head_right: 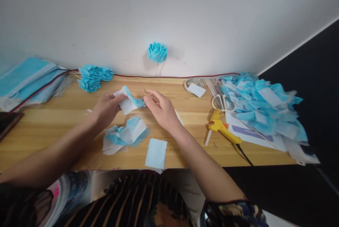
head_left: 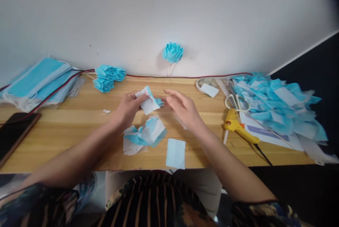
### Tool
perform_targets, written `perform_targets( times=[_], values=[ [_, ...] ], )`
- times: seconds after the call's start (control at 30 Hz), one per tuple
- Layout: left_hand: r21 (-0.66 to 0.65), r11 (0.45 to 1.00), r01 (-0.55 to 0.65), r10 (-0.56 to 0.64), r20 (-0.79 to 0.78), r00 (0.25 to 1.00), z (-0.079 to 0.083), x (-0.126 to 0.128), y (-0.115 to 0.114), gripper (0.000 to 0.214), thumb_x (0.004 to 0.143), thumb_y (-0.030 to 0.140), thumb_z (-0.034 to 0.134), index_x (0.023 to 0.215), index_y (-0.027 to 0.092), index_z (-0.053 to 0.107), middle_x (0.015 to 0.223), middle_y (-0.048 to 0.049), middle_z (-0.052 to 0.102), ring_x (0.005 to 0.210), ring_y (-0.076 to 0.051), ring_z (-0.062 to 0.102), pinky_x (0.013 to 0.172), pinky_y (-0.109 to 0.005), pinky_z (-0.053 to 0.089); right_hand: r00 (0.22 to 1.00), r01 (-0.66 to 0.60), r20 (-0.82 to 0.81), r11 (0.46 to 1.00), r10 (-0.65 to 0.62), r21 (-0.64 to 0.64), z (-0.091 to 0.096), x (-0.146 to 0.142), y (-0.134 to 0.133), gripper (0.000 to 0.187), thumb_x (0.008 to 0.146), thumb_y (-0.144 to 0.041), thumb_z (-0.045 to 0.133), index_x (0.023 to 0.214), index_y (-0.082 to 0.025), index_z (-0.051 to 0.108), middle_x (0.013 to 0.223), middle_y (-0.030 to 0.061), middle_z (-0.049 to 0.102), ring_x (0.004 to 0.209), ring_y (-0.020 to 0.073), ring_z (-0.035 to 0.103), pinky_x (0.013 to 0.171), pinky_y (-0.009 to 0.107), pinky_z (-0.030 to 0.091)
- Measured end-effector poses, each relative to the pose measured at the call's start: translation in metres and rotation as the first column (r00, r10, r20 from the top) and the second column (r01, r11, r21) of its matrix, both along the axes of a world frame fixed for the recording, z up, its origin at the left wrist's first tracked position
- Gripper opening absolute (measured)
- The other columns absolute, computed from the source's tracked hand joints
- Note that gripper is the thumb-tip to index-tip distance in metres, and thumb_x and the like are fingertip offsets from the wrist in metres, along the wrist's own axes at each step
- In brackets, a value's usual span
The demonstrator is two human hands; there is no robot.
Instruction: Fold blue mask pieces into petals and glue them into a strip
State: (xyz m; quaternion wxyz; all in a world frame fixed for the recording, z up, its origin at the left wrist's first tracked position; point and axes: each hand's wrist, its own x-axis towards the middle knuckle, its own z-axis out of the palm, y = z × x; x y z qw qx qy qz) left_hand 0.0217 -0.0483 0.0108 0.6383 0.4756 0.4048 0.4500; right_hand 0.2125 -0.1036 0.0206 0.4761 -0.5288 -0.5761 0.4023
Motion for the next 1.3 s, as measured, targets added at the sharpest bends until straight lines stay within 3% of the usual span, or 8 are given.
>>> perform_targets(
  times=[0.1, 0.2, 0.43, 0.6, 0.83, 1.03, 1.17, 1.3],
  values=[
    [0.060, 0.998, -0.026, 0.032, -0.095, 0.995, 0.000, -0.004, 0.000, 0.038, 0.069, 0.049, 0.082, 0.071, 0.012, 0.071, 0.065, -0.0019, 0.066, 0.055, -0.011, 0.053, 0.053, -0.023, 0.041, 0.996, -0.075, 0.055, 0.997, 0.076, -0.004, 0.001, -0.014, 0.003, 0.066, 0.083, -0.043, 0.071, 0.144, -0.024, 0.053, 0.129, 0.0098, 0.069, 0.113, 0.0243, 0.067, 0.088, 0.039, 0.057],
    [0.116, 0.993, -0.022, 0.038, -0.143, 0.989, 0.002, -0.005, -0.001, 0.042, 0.067, 0.052, 0.082, 0.069, 0.013, 0.069, 0.061, -0.0004, 0.062, 0.053, -0.009, 0.048, 0.051, -0.022, 0.037, 0.987, -0.126, 0.101, 0.992, 0.126, -0.007, -0.001, -0.031, 0.011, 0.078, 0.079, -0.035, 0.074, 0.151, -0.026, 0.045, 0.131, 0.0084, 0.066, 0.109, 0.0234, 0.066, 0.081, 0.037, 0.058],
    [0.223, 0.975, 0.005, 0.040, -0.197, 0.979, -0.003, -0.008, 0.002, 0.042, 0.076, 0.051, 0.077, 0.061, 0.015, 0.061, 0.055, 0.0028, 0.052, 0.052, -0.009, 0.045, 0.050, -0.023, 0.032, 1.000, -0.011, -0.006, 0.999, 0.012, 0.038, -0.019, -0.033, 0.032, 0.052, 0.084, -0.026, 0.060, 0.135, -0.022, 0.059, 0.086, -0.0001, 0.067, 0.075, 0.0144, 0.062, 0.070, 0.031, 0.052],
    [0.042, 0.989, 0.143, -0.141, -0.031, 0.989, -0.009, -0.006, 0.005, 0.037, 0.074, 0.050, 0.081, 0.086, 0.015, 0.075, 0.076, -0.0020, 0.069, 0.066, -0.012, 0.057, 0.061, -0.024, 0.042, 0.992, 0.027, -0.121, 0.999, -0.021, 0.043, -0.025, -0.023, 0.026, 0.050, 0.083, -0.031, 0.064, 0.132, -0.024, 0.060, 0.093, 0.0016, 0.072, 0.080, 0.0154, 0.065, 0.073, 0.032, 0.054],
    [-0.008, 0.992, 0.127, -0.127, 0.013, 0.992, -0.007, -0.011, 0.014, 0.036, 0.067, 0.049, 0.083, 0.070, 0.015, 0.070, 0.061, -0.0007, 0.063, 0.053, -0.011, 0.051, 0.054, -0.026, 0.038, 0.986, 0.004, -0.167, 0.999, 0.005, 0.049, -0.017, -0.011, 0.025, 0.047, 0.094, -0.042, 0.055, 0.138, -0.026, 0.056, 0.101, 0.0051, 0.074, 0.091, 0.0189, 0.069, 0.075, 0.035, 0.058],
    [-0.019, 0.953, 0.304, -0.304, -0.095, 0.948, 0.005, -0.020, 0.015, 0.037, 0.069, 0.051, 0.081, 0.074, 0.015, 0.074, 0.059, -0.0013, 0.062, 0.049, -0.011, 0.048, 0.047, -0.023, 0.033, 0.989, -0.139, 0.095, 0.948, 0.117, 0.285, -0.007, 0.004, 0.022, 0.051, 0.089, -0.022, 0.062, 0.138, -0.034, 0.056, 0.143, 0.0052, 0.060, 0.136, 0.0229, 0.053, 0.101, 0.041, 0.055],
    [0.028, 0.927, 0.374, -0.362, -0.188, 0.913, 0.013, -0.021, 0.011, 0.036, 0.068, 0.049, 0.083, 0.072, 0.015, 0.073, 0.060, -0.0006, 0.062, 0.052, -0.011, 0.051, 0.049, -0.023, 0.037, 0.928, -0.317, 0.296, 0.895, 0.224, 0.315, 0.001, 0.004, 0.017, 0.037, 0.088, -0.022, 0.069, 0.123, -0.032, 0.065, 0.147, 0.0049, 0.057, 0.141, 0.0264, 0.049, 0.114, 0.049, 0.044],
    [0.086, 0.898, 0.431, -0.396, -0.268, 0.879, 0.010, -0.020, 0.011, 0.034, 0.072, 0.047, 0.080, 0.077, 0.015, 0.074, 0.065, -0.0013, 0.063, 0.057, -0.012, 0.053, 0.052, -0.023, 0.039, 0.903, -0.359, 0.346, 0.890, 0.255, 0.282, 0.003, 0.002, 0.017, 0.024, 0.086, -0.031, 0.074, 0.109, -0.028, 0.067, 0.140, 0.0063, 0.062, 0.135, 0.0274, 0.054, 0.115, 0.051, 0.041]
  ],
)
